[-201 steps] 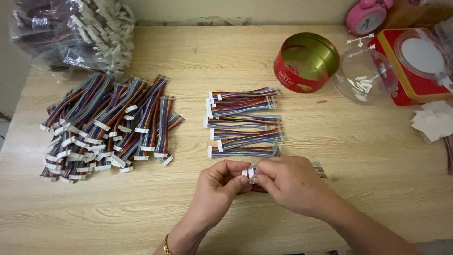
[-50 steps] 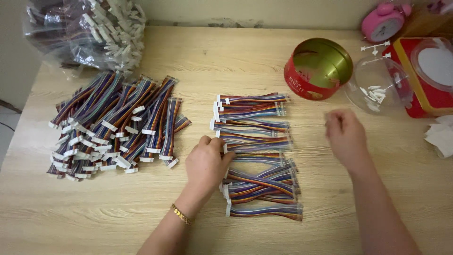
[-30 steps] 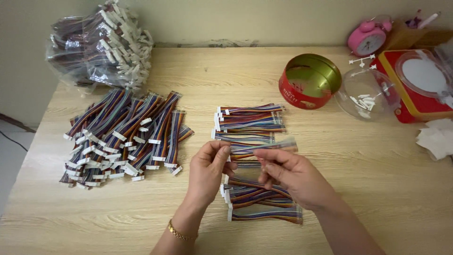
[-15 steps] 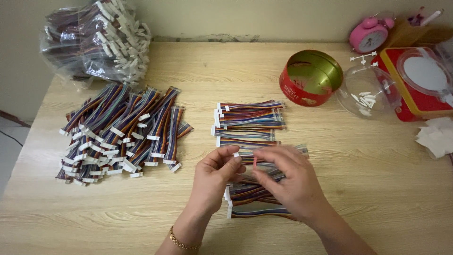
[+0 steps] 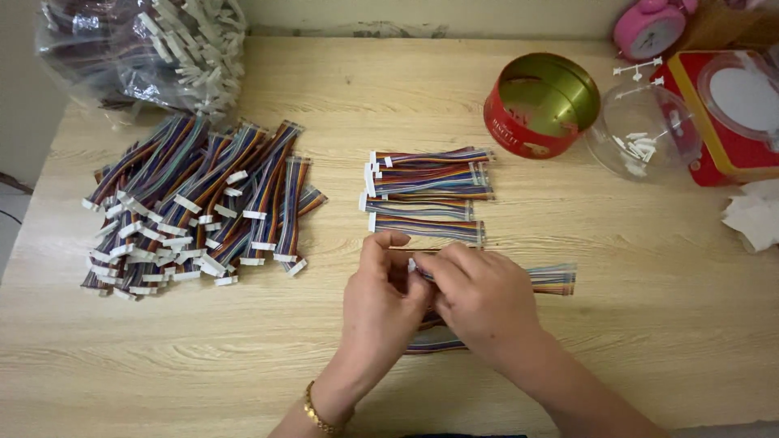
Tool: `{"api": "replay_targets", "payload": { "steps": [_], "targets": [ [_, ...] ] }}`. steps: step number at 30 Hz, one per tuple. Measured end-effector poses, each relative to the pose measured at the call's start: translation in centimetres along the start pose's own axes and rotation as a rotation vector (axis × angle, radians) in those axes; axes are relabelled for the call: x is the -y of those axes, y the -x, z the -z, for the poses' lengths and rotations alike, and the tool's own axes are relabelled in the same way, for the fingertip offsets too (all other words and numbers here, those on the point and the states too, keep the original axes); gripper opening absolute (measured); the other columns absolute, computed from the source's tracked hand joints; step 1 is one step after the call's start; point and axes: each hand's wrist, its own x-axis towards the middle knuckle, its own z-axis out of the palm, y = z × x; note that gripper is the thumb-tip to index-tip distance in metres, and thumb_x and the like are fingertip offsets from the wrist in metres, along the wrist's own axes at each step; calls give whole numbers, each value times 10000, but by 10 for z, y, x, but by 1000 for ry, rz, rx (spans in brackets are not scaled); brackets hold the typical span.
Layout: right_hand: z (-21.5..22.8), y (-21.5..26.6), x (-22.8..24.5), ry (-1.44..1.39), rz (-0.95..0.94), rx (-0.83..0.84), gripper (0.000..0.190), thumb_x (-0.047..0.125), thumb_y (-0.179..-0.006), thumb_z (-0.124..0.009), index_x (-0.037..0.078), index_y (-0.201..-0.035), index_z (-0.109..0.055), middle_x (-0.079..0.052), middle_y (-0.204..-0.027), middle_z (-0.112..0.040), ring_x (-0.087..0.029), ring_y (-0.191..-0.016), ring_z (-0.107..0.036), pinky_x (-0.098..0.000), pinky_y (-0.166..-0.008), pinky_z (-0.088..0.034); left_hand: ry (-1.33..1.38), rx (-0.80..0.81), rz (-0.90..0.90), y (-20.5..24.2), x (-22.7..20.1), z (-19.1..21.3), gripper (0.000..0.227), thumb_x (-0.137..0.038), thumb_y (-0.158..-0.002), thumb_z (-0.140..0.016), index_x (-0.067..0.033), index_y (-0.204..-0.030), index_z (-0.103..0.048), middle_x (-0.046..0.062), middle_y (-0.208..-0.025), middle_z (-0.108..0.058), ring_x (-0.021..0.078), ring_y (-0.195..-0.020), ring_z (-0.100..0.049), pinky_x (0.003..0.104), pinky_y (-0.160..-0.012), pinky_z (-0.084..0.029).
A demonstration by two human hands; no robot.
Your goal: The person repeatedly picks up flat ribbon cables and small white plastic connectors from a table, aligns the connector with the cable end, and presses it on. Finished cables are placed in a growing stack on the table.
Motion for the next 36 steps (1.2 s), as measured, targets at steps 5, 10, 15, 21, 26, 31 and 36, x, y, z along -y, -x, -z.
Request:
{"api": "replay_targets", "payload": {
  "steps": [5,10,15,21,26,31,36],
  "targets": [
    [-3,2,2,1,-19,22,411,112,-683,-784,83,-1086,-713,-70,-924,-672,-276,-817,-688,-410,-678,-543,-84,-31,-121,-3,15,-10,396,-69,-864,-686,-44,-1209,-494,106,-830,-745,258,-679,-741,389,-617,-583],
    [-14,8,1,52,-82,16,381,65,-712,-752,127,-1087,-747,-26,-882,-661,-254,-771,-683,-394,-634,-543,-144,-74,-169,-1,19,-16,368,-53,-890,-667,-31,-1218,-503,143,-877,-737,315,-736,-736,421,-637,-577],
    [-15,5,-1,-46,-114,-15,379,66,-746,-751,154,-1113,-775,-10,-854,-667,-233,-685,-672,-367,-579,-535,-116,-103,-211,2,20,-18,397,-44,-923,-634,-5,-1276,-456,153,-897,-737,302,-735,-744,408,-630,-585],
    [-11,3,-4,-85,-142,34,393,79,-749,-763,144,-1136,-779,-11,-878,-693,-208,-699,-699,-349,-582,-549,104,-69,-110,1,11,-11,456,-63,-913,-677,-16,-1283,-414,106,-909,-763,183,-732,-769,321,-642,-612],
    [-9,1,-2,-123,-133,6,436,89,-733,-775,115,-1168,-747,-43,-942,-711,-247,-756,-707,-368,-621,-556,48,-63,-116,1,16,-10,392,-52,-893,-694,-25,-1204,-457,94,-853,-752,142,-672,-725,295,-603,-585],
    [-11,5,-5,-126,-189,39,362,122,-740,-815,110,-1089,-718,-56,-930,-709,-276,-789,-713,-390,-653,-561,59,-81,-113,-1,23,-15,343,-51,-905,-698,-25,-1170,-481,80,-818,-733,125,-652,-683,280,-582,-565],
    [-6,3,-5,-164,-142,2,370,64,-757,-788,104,-1123,-751,-51,-915,-704,-227,-730,-710,-345,-622,-564,242,-1,-10,1,14,-9,331,-24,-952,-635,-24,-1231,-459,94,-927,-730,109,-751,-693,255,-650,-585]
  ]
}}
